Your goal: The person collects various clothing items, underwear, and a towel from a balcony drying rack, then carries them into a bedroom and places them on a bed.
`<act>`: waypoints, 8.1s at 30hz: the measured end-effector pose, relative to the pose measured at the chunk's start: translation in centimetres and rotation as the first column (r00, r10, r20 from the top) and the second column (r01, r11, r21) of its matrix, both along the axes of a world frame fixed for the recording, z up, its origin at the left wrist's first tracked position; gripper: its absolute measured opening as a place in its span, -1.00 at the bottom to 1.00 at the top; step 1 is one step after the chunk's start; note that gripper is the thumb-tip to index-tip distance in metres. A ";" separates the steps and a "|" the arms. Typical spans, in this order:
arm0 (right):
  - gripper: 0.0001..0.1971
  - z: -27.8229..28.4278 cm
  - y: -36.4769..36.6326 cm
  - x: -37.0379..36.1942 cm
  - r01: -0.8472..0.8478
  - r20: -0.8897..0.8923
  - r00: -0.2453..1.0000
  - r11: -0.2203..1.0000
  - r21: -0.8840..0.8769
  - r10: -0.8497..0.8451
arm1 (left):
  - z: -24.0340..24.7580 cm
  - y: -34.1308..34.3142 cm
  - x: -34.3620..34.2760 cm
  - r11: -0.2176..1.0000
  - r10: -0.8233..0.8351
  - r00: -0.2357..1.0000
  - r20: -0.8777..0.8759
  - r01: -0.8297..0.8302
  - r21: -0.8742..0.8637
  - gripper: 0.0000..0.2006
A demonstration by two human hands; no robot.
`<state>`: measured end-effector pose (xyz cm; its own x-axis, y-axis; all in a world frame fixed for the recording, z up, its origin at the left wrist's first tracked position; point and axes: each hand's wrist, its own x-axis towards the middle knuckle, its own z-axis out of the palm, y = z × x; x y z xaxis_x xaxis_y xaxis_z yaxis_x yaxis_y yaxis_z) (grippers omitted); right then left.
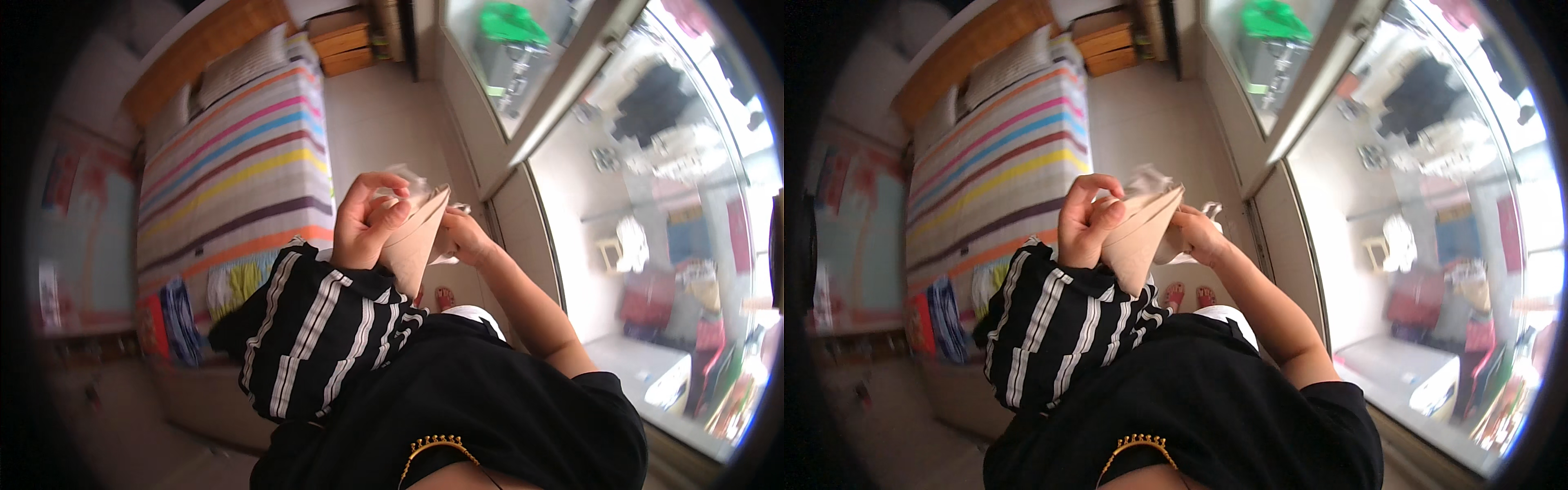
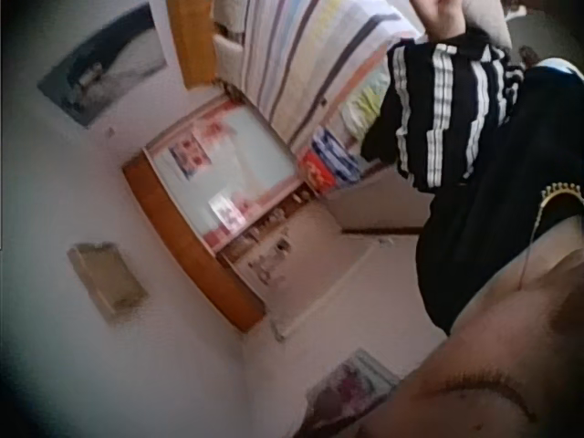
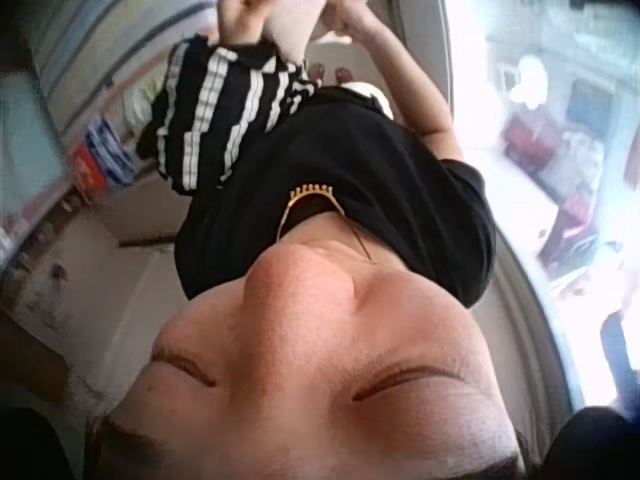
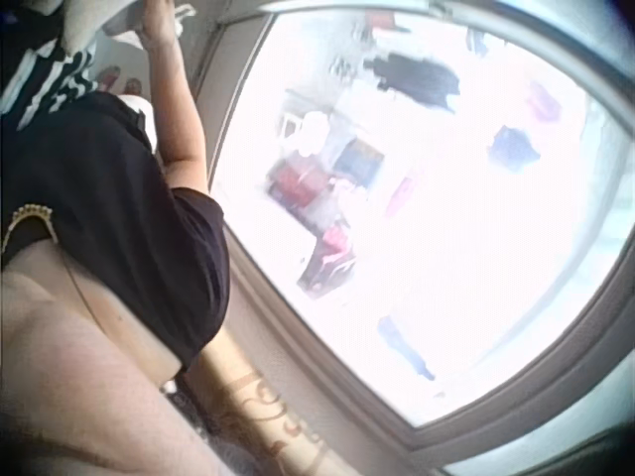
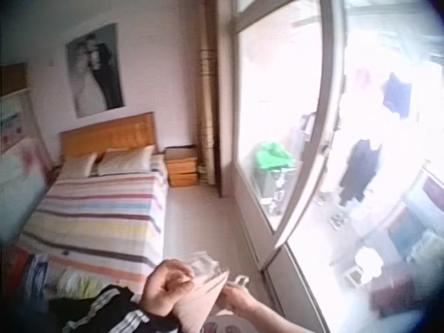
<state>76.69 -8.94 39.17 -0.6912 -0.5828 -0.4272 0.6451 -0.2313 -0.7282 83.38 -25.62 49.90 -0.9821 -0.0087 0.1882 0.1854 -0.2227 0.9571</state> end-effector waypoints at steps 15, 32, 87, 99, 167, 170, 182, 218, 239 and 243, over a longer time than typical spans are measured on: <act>-0.15 -4.5 -4.1 1.7 -0.763 0.103 0.552 0.551 -0.337 0.827 | -12.1 -1.5 8.5 0.647 0.743 0.660 0.109 -0.667 -0.371 -0.83; -0.56 2.5 -13.4 18.5 -0.917 0.057 0.397 0.399 -0.017 0.916 | -8.3 -3.3 29.0 0.231 0.971 0.228 0.072 -0.813 -0.535 -0.89; -0.24 -4.0 -78.6 34.2 -0.873 -0.527 0.323 0.463 0.155 0.786 | -9.4 -73.2 46.9 0.452 0.858 0.512 -0.031 -0.785 -0.424 -0.88; 0.06 -0.4 -72.6 43.2 -0.861 -0.546 0.248 0.440 0.254 0.801 | -8.4 -69.8 35.5 0.786 0.501 0.865 0.021 -0.445 -0.429 -0.89; -0.43 -10.9 -46.0 31.2 -0.202 -0.283 0.676 0.540 0.817 0.680 | -30.8 -61.2 40.8 0.707 -0.005 0.376 0.927 -0.654 0.269 -0.68; -0.46 -11.0 -46.4 32.7 -0.201 -0.359 0.686 0.639 0.742 0.632 | -29.1 -59.8 40.2 0.719 -0.037 0.479 0.877 -0.597 0.356 -0.67; -0.55 -8.9 -50.0 36.9 -0.308 -0.472 0.673 0.796 0.521 0.569 | -22.2 -51.6 46.0 0.695 0.033 0.573 0.819 -0.602 0.393 -0.69; -0.76 -7.6 -112.2 77.1 -0.902 -0.577 -0.270 0.007 0.431 0.771 | -18.8 -89.3 92.6 -0.099 0.672 0.183 0.717 -0.938 0.333 -0.71; -0.80 -7.3 -152.3 89.2 -0.972 -0.593 -0.035 0.112 0.209 0.804 | -16.6 -131.6 104.4 -0.058 0.751 0.184 0.635 -0.938 0.342 -0.71; -0.81 -6.7 -159.4 93.5 -0.970 -0.550 0.010 0.142 0.198 0.835 | -16.2 -139.3 108.2 -0.013 0.747 0.185 0.639 -0.956 0.293 -0.71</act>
